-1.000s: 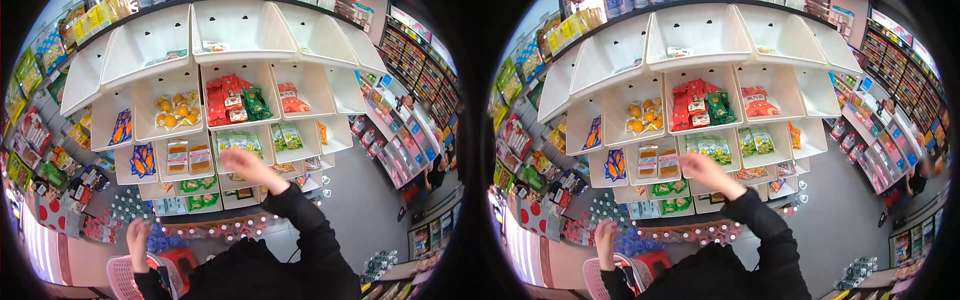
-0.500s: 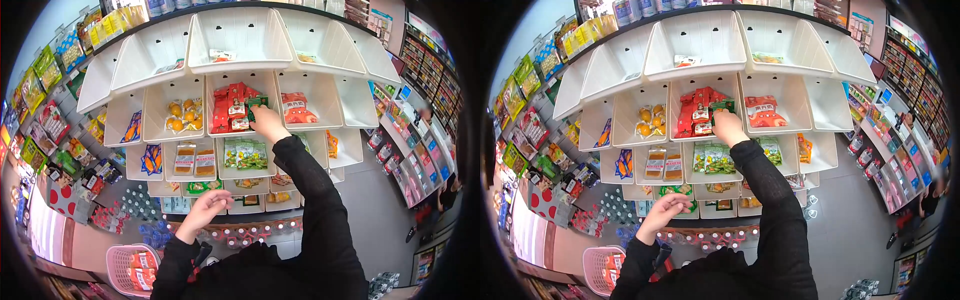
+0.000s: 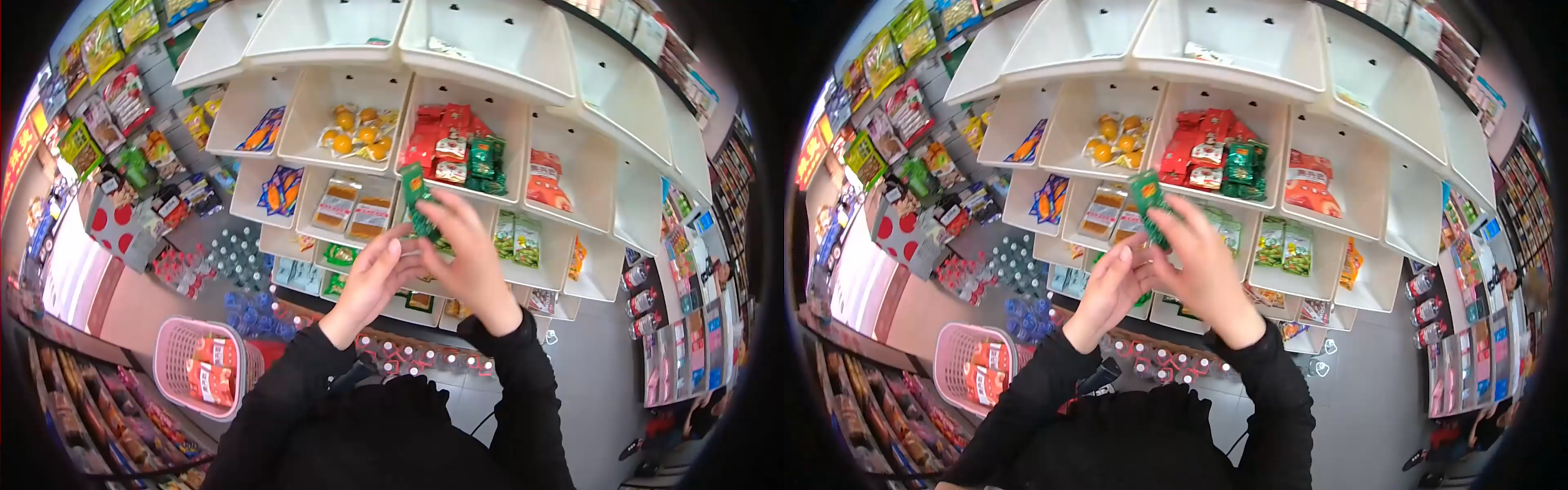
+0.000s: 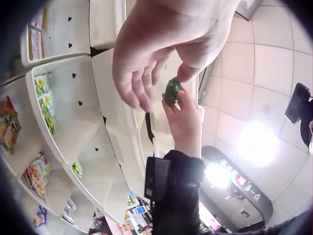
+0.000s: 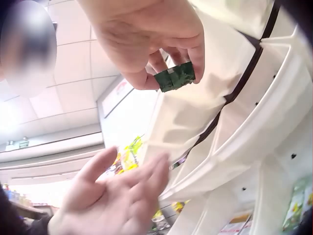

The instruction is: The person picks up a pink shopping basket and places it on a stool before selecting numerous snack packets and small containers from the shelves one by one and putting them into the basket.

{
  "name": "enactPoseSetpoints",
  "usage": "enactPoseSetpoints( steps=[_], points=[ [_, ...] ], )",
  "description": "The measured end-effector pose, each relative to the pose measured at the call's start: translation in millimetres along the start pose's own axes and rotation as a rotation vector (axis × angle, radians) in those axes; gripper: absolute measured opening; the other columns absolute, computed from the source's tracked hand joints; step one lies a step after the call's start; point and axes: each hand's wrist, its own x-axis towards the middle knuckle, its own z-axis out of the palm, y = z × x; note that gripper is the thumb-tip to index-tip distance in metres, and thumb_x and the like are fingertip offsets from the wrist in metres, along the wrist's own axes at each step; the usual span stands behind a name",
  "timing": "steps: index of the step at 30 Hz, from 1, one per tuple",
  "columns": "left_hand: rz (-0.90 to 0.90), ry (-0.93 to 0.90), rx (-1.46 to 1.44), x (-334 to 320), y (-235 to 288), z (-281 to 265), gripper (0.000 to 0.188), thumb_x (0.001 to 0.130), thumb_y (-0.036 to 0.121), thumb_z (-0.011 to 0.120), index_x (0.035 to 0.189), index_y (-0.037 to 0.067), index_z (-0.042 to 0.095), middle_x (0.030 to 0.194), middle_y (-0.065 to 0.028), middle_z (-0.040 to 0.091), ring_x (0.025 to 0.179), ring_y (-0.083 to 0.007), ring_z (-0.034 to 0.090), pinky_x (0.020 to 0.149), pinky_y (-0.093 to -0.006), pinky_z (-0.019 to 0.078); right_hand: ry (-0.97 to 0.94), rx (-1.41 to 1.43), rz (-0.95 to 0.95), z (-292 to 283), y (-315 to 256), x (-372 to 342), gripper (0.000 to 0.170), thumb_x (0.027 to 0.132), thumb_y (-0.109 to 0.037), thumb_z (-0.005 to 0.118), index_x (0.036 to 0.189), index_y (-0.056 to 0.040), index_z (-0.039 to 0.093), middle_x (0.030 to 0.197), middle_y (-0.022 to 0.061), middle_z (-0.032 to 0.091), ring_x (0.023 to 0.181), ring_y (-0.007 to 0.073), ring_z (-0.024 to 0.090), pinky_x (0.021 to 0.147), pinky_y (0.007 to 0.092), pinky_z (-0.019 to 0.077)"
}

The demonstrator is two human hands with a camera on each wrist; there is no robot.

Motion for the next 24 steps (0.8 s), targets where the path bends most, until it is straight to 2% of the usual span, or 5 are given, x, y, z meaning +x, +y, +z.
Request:
enactPoseSetpoints(
  steps=[9,14,15,18,24],
  points=[
    [-0.005,0.154,0.068,-48.8,22.4,-54.5,0.033,0.087,0.010,0.040,0.119,0.005,0.036,0.110,-0.0048,0.047,0.099,-0.0155,0.049,0.083,-0.0308,0.0433,-0.362,0.181,0.051,68.3,-32.0,-28.9,0.046,0.068,-0.008,0.061,0.110,0.0002,0.045,0.121,0.0168,0.040,0.107,0.0306,0.043,0.086,0.0358,0.0382],
    [-0.102,0.372,0.075,-138.8,24.0,-136.2,0.032,0.085,0.011,0.046,0.116,0.005,0.040,0.108,-0.0046,0.048,0.098,-0.0154,0.049,0.080,-0.0312,0.0448,-0.610,0.367,0.045,157.8,-62.9,-56.9,0.040,0.071,-0.006,0.058,0.108,0.0031,0.046,0.119,0.0213,0.041,0.085,0.0268,0.058,0.070,0.0308,0.0473],
    [-0.131,0.403,0.074,-157.9,28.6,-147.9,0.032,0.085,0.011,0.047,0.115,0.005,0.040,0.108,-0.0047,0.049,0.098,-0.0147,0.049,0.079,-0.0300,0.0450,-0.680,0.393,0.028,179.2,-68.3,-64.1,0.041,0.071,-0.008,0.058,0.108,0.0036,0.046,0.118,0.0220,0.041,0.095,0.0292,0.054,0.075,0.0325,0.0455],
    [-0.082,0.650,0.062,-214.7,31.2,-182.3,0.036,0.084,0.009,0.048,0.118,0.007,0.038,0.107,-0.0050,0.050,0.097,-0.0161,0.051,0.081,-0.0313,0.0452,-0.871,0.558,-0.051,248.5,-76.5,-90.4,0.044,0.071,-0.014,0.059,0.109,0.0032,0.045,0.120,0.0241,0.038,0.108,0.0361,0.041,0.087,0.0379,0.0375],
    [-0.058,1.141,0.082,-321.0,48.1,-274.4,0.033,0.082,0.006,0.047,0.114,0.006,0.041,0.102,-0.0079,0.052,0.082,-0.0178,0.057,0.068,-0.0277,0.0498,-1.174,0.581,-0.164,326.2,-95.1,-124.7,0.050,0.069,-0.017,0.061,0.110,0.0016,0.040,0.114,0.0228,0.041,0.101,0.0360,0.045,0.083,0.0389,0.0389]
  ],
)
